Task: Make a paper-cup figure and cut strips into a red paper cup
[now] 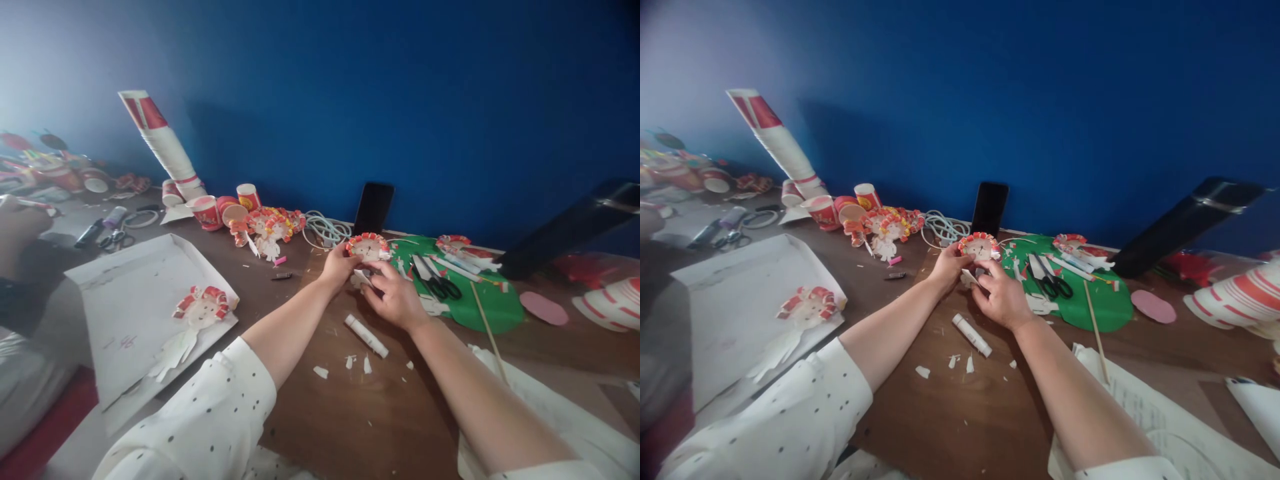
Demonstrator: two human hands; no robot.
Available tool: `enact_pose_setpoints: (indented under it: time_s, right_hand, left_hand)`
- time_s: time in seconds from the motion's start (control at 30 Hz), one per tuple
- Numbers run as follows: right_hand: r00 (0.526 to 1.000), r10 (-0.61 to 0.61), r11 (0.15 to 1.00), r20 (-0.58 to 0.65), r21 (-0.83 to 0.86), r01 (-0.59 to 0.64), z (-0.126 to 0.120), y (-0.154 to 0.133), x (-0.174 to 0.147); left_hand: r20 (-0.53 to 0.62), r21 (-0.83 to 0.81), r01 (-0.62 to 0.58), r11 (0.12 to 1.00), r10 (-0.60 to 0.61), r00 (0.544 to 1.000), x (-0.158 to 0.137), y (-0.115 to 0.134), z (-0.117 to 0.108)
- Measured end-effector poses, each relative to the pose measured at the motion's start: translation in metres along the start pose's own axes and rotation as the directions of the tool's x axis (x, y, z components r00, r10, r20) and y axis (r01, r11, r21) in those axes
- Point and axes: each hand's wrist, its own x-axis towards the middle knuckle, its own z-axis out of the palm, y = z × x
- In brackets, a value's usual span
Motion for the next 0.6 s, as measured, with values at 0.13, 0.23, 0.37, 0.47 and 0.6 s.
enact_pose_setpoints:
  time_s: [0.13,0.23,0.37,0.47,0.6]
  right_hand:
    - [0.999,-0.031,0.999,-0.01,0.02,0.031,0.0005,-0.0001,-0.0008]
    - [0.999,-0.043,0.998,-0.012,0.035,0.043,0.0011,-0.0001,-0.0014]
    - [0.999,-0.043,0.998,-0.012,0.041,0.044,0.0017,-0.0001,-0.0016]
    - [0.999,-0.045,0.998,-0.011,0.042,0.045,0.0019,-0.0004,-0.0016]
    - [0.999,-0.04,0.998,-0.006,0.051,0.041,0.0014,-0.001,-0.0014]
  left_hand:
    - [0.009,-0.079,0.078,0.994,-0.078,0.997,-0.0014,0.0029,0.0011]
    - [0.001,-0.114,0.113,0.987,-0.113,0.994,-0.0022,0.0048,0.0019]
    - [0.002,-0.122,0.123,0.985,-0.123,0.992,-0.0025,0.006,0.0024]
    - [0.004,-0.12,0.131,0.984,-0.131,0.991,-0.0019,0.0051,0.0018]
    - [-0.009,-0.057,0.096,0.994,-0.096,0.995,0.0012,0.0004,-0.0006]
